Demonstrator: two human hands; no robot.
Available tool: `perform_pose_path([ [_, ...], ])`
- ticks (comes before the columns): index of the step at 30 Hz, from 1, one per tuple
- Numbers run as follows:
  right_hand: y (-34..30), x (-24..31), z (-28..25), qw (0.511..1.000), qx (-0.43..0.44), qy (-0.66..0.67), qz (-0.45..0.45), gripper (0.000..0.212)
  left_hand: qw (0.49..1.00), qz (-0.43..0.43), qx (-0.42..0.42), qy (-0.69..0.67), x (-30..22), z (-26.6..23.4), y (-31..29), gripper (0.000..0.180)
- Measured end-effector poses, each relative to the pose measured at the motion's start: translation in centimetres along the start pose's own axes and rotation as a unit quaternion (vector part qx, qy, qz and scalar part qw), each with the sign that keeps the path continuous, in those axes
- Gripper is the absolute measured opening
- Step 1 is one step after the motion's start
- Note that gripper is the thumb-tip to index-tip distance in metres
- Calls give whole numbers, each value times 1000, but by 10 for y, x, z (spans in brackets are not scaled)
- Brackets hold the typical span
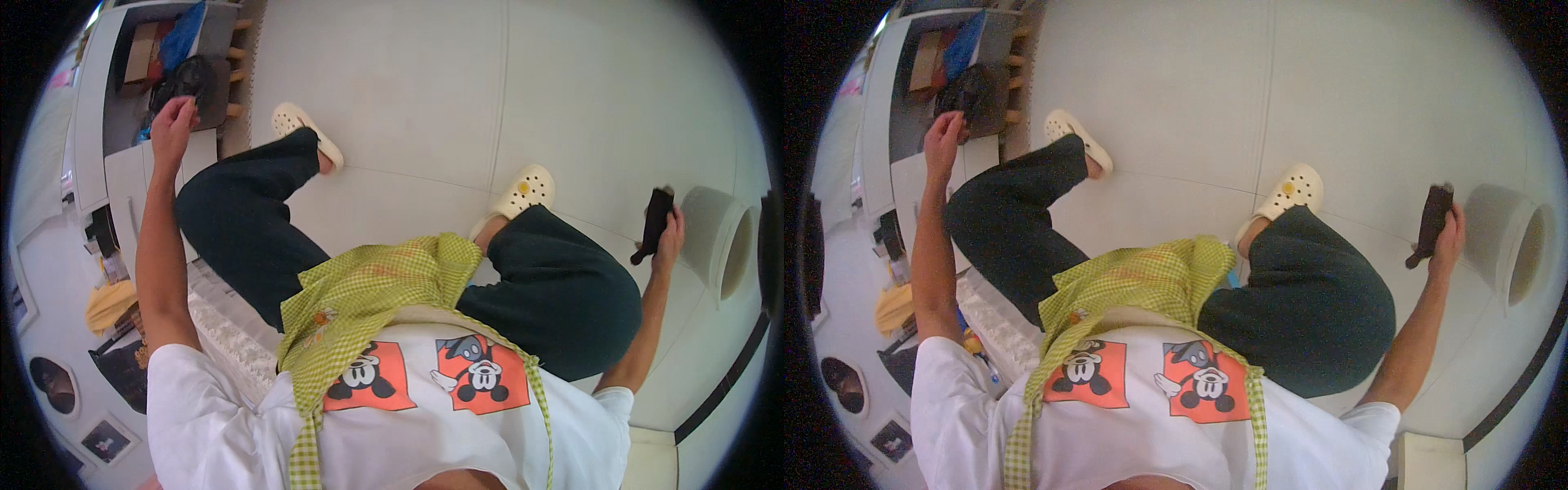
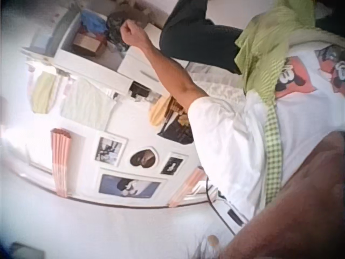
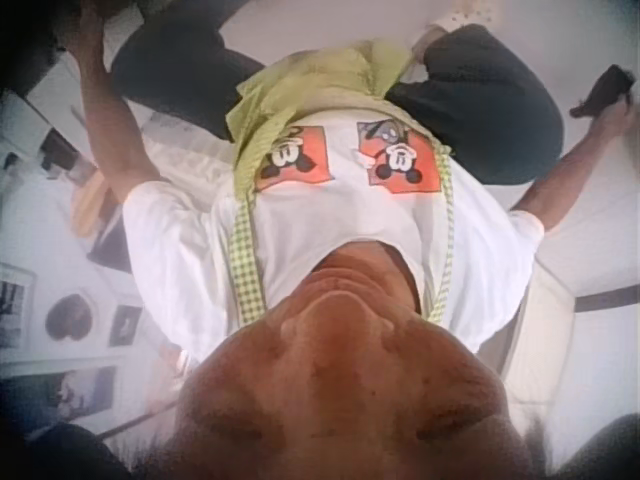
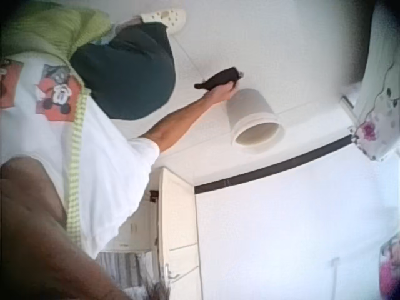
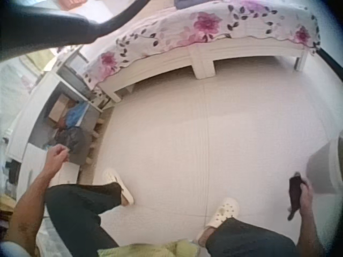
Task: The person wipes a white tiled floor using a dark cloth, repeatedly dipping the cloth into a white bucket containing water.
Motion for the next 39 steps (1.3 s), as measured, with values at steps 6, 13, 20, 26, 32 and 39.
perform_pose_path([
  [6,-14,177,156,838,340,-247,-349,23,976,2,-41,-215,-18,21,7,16],
  [13,-204,119,381,529,689,-378,-321,23,943,64,-97,-311,3,13,-13,18],
  [20,-401,-118,446,289,770,-317,-472,30,941,78,-126,-303,23,1,-39,20],
  [26,-387,-47,527,373,713,-308,-507,34,910,32,-36,-412,23,-31,-45,22],
  [32,-290,-8,574,628,566,-323,-424,40,926,76,-52,-365,22,-22,-36,24],
  [39,-104,26,442,774,147,-513,-341,41,928,147,-58,-337,6,-19,-27,23],
])
Point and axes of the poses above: each hand's wrist, its own y-axis towards the middle knuckle, its own z-axis out of the palm, x = y × z, the point moved 1 cm from there along y, towards the middle knuckle, and after that the axes turned 4 degrees about y, right-handed, at the moved point
